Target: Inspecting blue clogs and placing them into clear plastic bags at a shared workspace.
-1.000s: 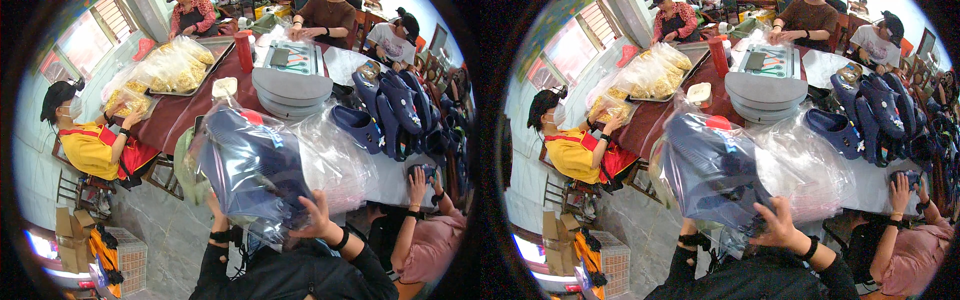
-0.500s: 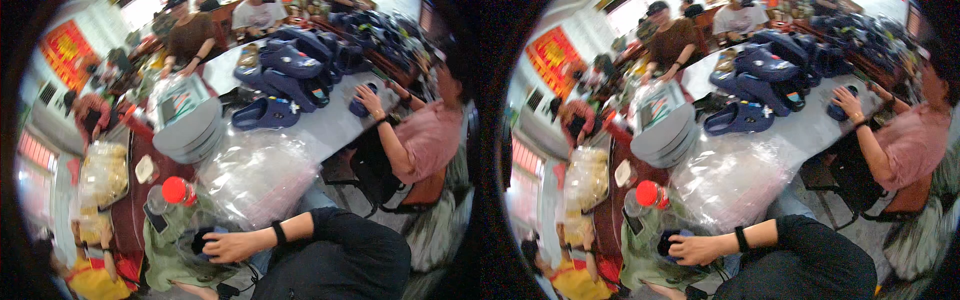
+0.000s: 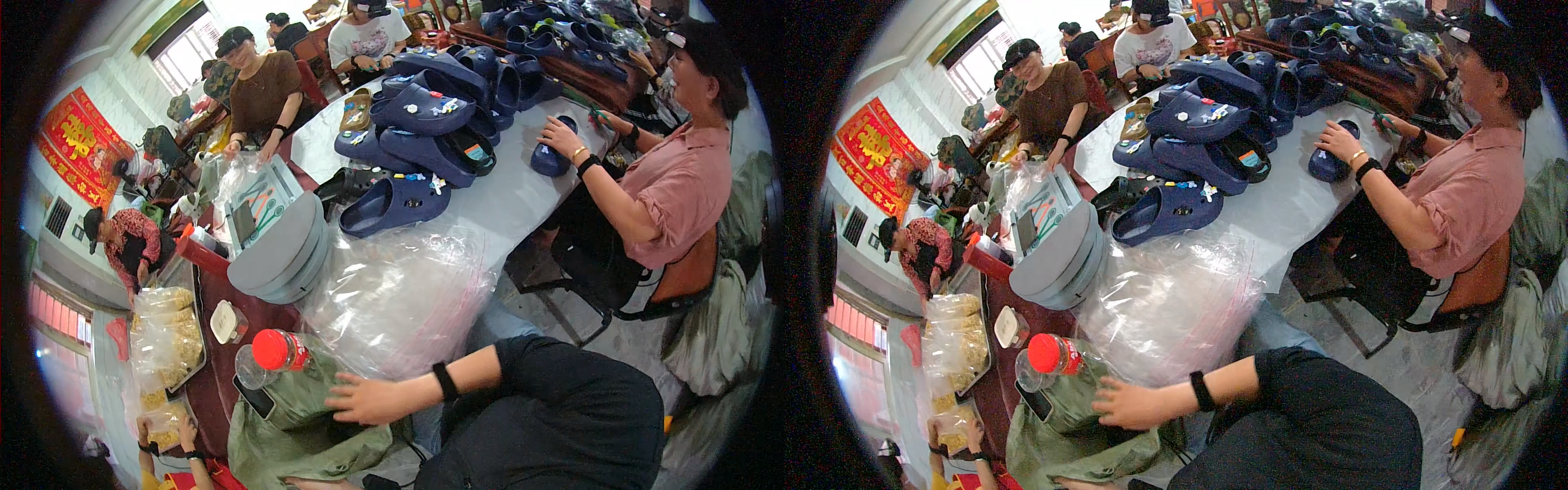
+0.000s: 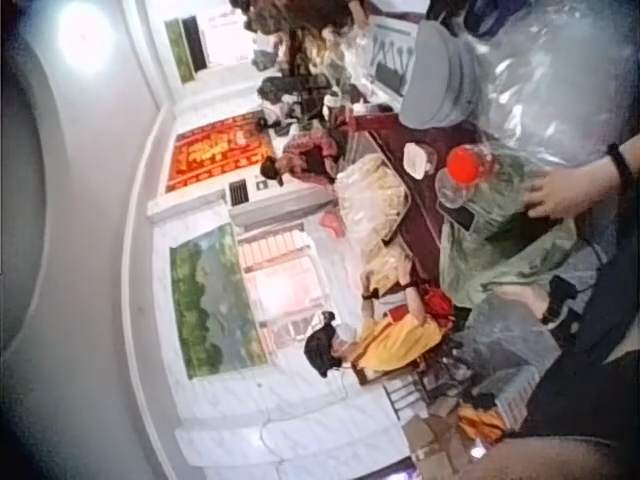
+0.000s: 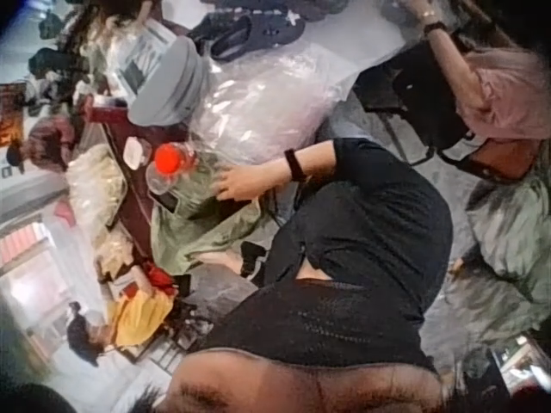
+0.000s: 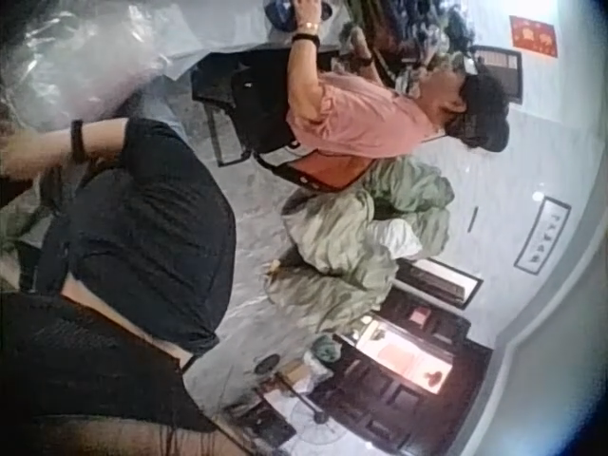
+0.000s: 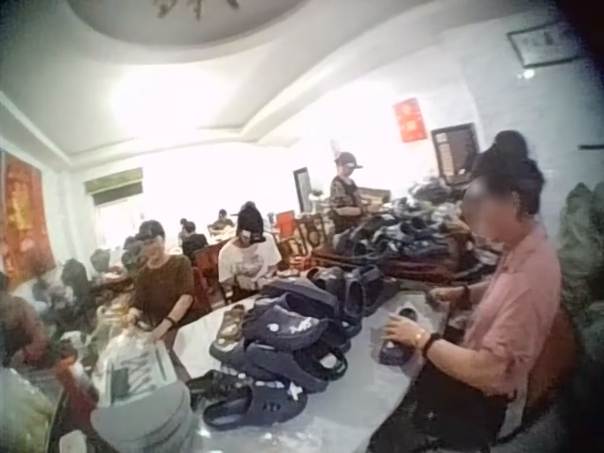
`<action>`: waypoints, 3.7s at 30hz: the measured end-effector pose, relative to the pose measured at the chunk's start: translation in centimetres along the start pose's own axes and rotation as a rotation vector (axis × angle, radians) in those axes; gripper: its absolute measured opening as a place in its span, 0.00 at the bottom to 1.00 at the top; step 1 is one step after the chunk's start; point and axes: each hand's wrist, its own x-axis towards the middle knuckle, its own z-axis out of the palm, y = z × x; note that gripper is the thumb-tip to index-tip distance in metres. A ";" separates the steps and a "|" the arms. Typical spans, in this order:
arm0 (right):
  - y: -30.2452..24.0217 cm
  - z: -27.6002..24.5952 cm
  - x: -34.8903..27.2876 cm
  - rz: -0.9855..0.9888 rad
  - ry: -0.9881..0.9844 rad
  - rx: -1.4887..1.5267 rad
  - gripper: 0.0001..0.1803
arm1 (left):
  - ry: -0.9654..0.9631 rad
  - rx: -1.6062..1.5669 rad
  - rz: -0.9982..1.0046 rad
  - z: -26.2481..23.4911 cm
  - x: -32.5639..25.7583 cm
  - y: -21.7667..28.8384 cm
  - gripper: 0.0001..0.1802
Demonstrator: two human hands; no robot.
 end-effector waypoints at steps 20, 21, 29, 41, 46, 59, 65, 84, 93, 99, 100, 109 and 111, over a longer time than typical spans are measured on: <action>14.9 -15.1 -17.0 1.040 -0.131 -0.519 0.34 | -0.788 0.431 0.920 14.2 -11.6 5.4 0.20; 14.8 -14.8 -17.2 1.030 -0.139 -0.514 0.34 | -0.802 0.583 0.979 15.1 -12.0 5.2 0.23; 12.6 -14.7 -16.4 0.862 0.003 -0.580 0.19 | -0.994 0.825 0.947 16.2 -14.2 2.5 0.36; 14.5 -13.9 -17.0 0.864 0.224 -0.505 0.06 | -1.007 0.645 0.906 14.9 -12.8 2.2 0.30; 13.8 -14.4 -16.3 0.867 0.235 -0.566 0.06 | -1.226 0.190 0.784 12.9 -13.8 6.2 0.21; 12.3 -15.8 -14.4 1.170 0.049 -0.164 0.26 | -1.110 0.505 1.027 14.2 -16.5 3.8 0.26; 13.2 -15.1 -12.9 0.860 0.182 0.035 0.24 | -0.934 0.706 0.992 14.8 -14.5 3.3 0.34; 23.5 -16.7 -9.5 0.889 0.013 -0.970 0.23 | -1.052 0.843 1.122 17.7 -11.6 1.7 0.41; 18.0 -21.2 -9.9 0.639 0.510 -0.714 0.17 | -1.080 0.822 1.122 17.9 -11.0 0.8 0.40; 11.7 -22.9 -13.5 0.217 0.086 -0.844 0.11 | -1.127 0.821 1.149 18.2 -10.7 0.6 0.36; 11.1 -22.9 -13.6 0.221 0.085 -0.845 0.11 | -1.152 0.862 1.137 18.2 -10.7 0.6 0.35; 11.8 -20.2 -15.2 0.344 -0.142 -0.901 0.15 | -1.165 0.807 1.083 18.8 -11.4 1.7 0.34; 10.2 -18.8 -15.1 0.467 -0.140 -0.844 0.17 | -1.166 0.829 1.063 18.6 -11.6 1.7 0.34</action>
